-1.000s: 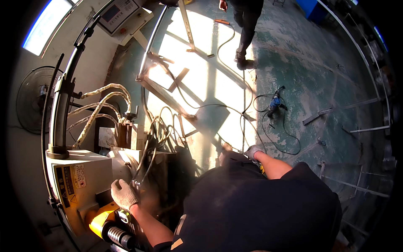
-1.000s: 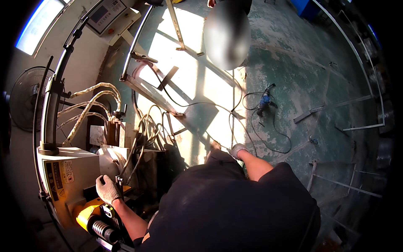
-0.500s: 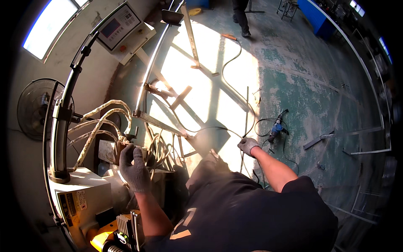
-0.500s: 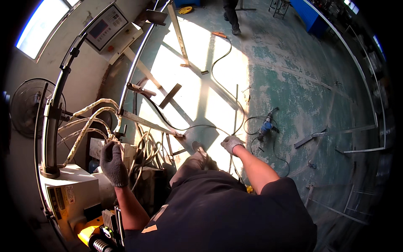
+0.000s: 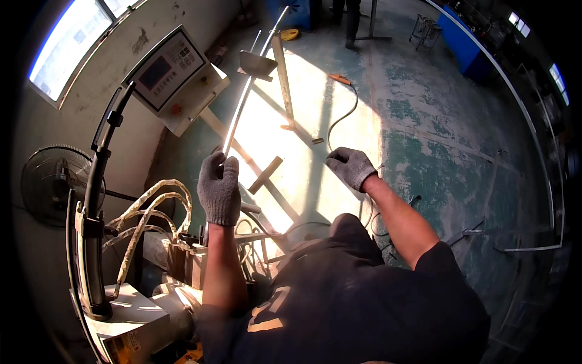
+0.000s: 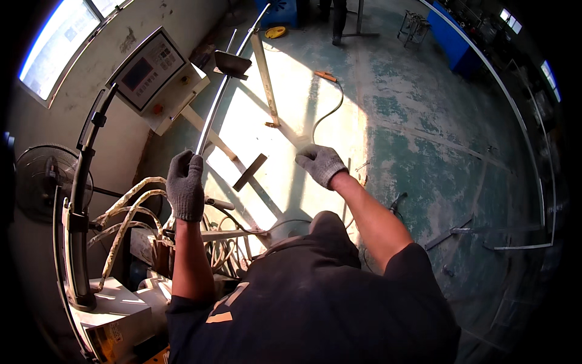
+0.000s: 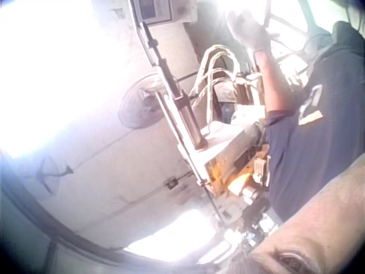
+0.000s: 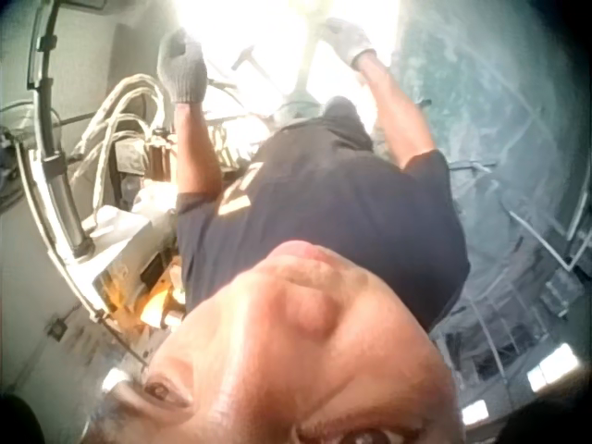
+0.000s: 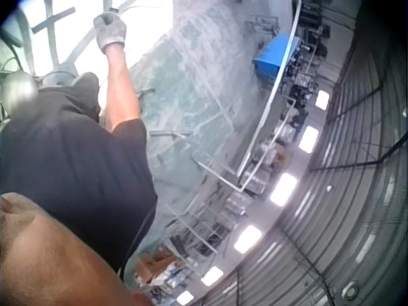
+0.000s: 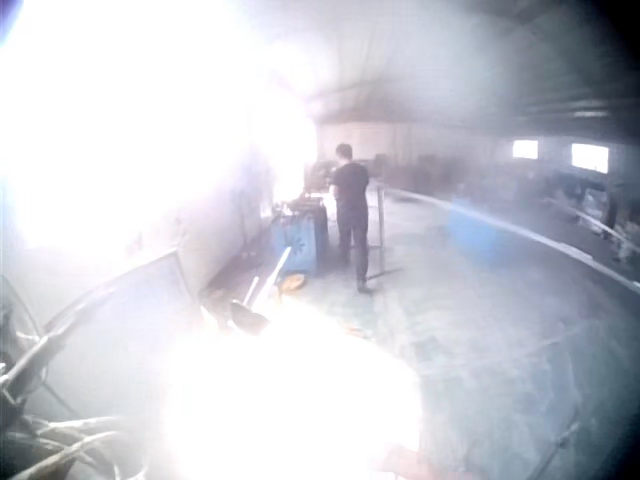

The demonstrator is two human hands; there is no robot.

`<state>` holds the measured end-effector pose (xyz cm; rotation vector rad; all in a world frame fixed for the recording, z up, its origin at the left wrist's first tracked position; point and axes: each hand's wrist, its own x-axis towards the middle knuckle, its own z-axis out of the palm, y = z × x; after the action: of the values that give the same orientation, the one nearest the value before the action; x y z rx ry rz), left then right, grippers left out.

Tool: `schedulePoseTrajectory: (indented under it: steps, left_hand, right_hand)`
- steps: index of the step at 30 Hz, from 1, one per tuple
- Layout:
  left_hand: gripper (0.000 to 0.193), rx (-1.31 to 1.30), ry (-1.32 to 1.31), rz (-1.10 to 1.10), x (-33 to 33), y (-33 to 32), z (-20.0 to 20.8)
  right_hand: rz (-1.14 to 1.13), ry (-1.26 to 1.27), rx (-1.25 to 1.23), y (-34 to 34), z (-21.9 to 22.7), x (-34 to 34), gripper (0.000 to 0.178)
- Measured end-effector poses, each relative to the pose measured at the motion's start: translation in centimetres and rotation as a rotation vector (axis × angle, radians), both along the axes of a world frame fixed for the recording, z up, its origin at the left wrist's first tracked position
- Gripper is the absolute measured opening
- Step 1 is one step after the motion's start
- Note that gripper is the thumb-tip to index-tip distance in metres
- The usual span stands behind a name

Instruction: The person repeatedly feeds long metal rods into a bench grinder, removes them, and uses a caliper to measure the diameter. The person repeats this cycle multiple times while another worker welds nearby.

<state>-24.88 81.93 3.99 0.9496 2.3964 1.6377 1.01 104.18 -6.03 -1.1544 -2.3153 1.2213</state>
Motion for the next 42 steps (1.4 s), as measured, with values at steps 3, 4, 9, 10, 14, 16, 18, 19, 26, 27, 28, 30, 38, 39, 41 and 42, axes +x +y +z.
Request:
schedulePoseTrajectory:
  steps: [3,4,9,10,14,16,18,19,26,27,28,30,38,39,41,42]
  left_hand:
    - [0.044,-0.049,0.021,0.036,-2.7,4.5,-0.3]
    - [0.045,-0.075,0.035,0.064,-3.3,5.8,-0.3]
    - [0.050,-0.097,0.057,0.158,-6.1,13.7,-0.3]
    - [0.051,-0.114,0.078,0.175,-6.8,15.5,-0.6]
    - [0.056,-0.107,0.103,0.266,-8.7,24.1,-0.2]
    - [0.061,-0.173,0.090,0.374,-9.4,28.0,-1.0]
    - [0.069,-0.245,-0.044,0.412,-9.3,31.5,-1.0]
    - [0.073,-0.244,-0.067,0.427,-9.5,33.0,-1.1]
    - [0.070,-0.290,-0.178,0.500,-11.3,38.8,-1.5]
    - [0.069,-0.261,-0.224,0.498,-11.3,39.3,-1.6]
    - [0.066,-0.264,-0.221,0.528,-11.6,39.8,-2.7]
    - [0.068,-0.154,-0.288,0.518,-12.2,39.4,-3.8]
    - [0.037,0.042,-0.432,0.518,-12.6,41.2,-1.7]
    - [0.036,0.039,-0.445,0.529,-12.7,41.3,-1.6]
    - [0.034,0.066,-0.415,0.526,-12.9,41.2,-2.2]
    - [0.034,0.085,-0.412,0.527,-13.0,41.1,-2.6]
  right_hand:
    - [0.062,0.050,0.047,5.7,3.5,-4.9,0.027]
    - [0.171,0.016,0.204,7.5,5.4,-7.2,0.027]
    - [0.320,0.266,0.261,18.5,10.3,-18.3,0.026]
    - [0.380,0.309,0.371,20.6,11.3,-20.8,0.022]
    - [0.596,0.431,1.043,29.2,14.0,-32.1,0.015]
    - [0.814,0.185,1.146,31.0,15.9,-37.7,0.018]
    - [1.054,-0.171,1.093,31.3,16.6,-41.8,0.022]
    - [1.170,-0.404,0.893,31.3,16.5,-44.1,0.024]
    - [1.633,-0.500,0.718,34.0,10.7,-49.5,0.034]
    - [1.628,-0.516,0.686,33.9,10.8,-49.6,0.033]
    - [1.674,-0.519,0.712,34.2,11.4,-49.7,0.032]
    - [1.652,-0.440,0.726,34.4,11.9,-49.3,0.033]
    - [1.663,-0.317,0.713,35.2,10.3,-49.8,0.033]
    - [1.664,-0.290,0.708,35.4,10.0,-49.9,0.033]
    - [1.658,-0.270,0.733,35.4,9.3,-50.3,0.031]
    - [1.650,-0.262,0.741,35.4,8.7,-50.4,0.030]
